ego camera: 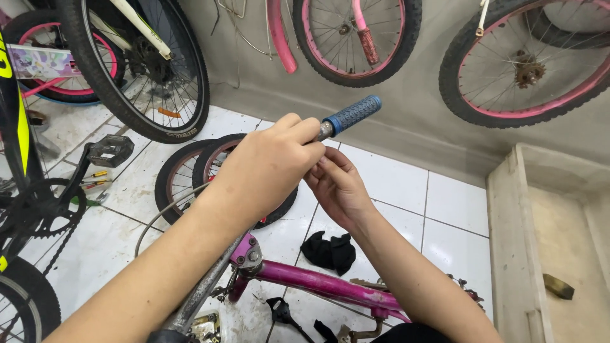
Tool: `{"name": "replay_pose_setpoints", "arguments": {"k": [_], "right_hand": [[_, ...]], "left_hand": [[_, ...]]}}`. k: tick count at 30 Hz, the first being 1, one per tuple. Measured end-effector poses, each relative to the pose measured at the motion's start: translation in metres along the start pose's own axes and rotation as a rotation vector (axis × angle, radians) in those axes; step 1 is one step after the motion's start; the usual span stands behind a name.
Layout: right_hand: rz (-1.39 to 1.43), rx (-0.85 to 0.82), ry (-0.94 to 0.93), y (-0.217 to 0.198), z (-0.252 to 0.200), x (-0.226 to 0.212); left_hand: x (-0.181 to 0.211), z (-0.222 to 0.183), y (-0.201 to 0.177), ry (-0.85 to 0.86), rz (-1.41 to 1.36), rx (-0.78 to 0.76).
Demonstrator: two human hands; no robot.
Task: Adjusting and securing components on a bicycle handlebar using a screwdriver.
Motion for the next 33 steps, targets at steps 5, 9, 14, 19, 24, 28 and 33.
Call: {"name": "replay_pose_setpoints", "arguments": {"k": [5, 9, 14, 19, 24, 28, 33], "right_hand": [[-0.004, 0.04, 0.022, -0.007, 0.001, 0.003], [-0.004, 0.081, 0.017, -0.006, 0.002, 0.001], [-0.068, 0.056, 0.002, 0.012, -0.001, -0.009], [-0.051, 0.04, -0.01, 0.012, 0.0, -0.01], [-0.021, 0.047, 0.044, 0.014, 0.001, -0.005], [-0.011, 0.073, 0.037, 0.014, 0.001, -0.005], [0.026, 0.047, -0.023, 0.012, 0.0, -0.006]], "left_hand": [[-0.003, 0.003, 0.004, 0.026, 0.072, -0.014], [-0.005, 0.006, 0.007, 0.049, 0.122, -0.037], [-0.009, 0.003, 0.003, -0.022, -0.017, 0.033], [-0.015, 0.0, -0.005, -0.033, -0.28, 0.118], [-0.035, -0.001, -0.007, -0.179, -0.477, 0.261], [-0.039, -0.001, -0.006, -0.173, -0.494, 0.279], [-0.065, -0.006, 0.015, -0.447, -0.885, 0.271]]}}
Point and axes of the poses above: each hand's wrist, its own z-axis towards the middle knuckle, its own y-axis out of the palm, x = y × z, the point moved 6 cm from there along z, towards the middle knuckle, and after that the axes turned 12 degrees about -z, right-handed, at the moved point
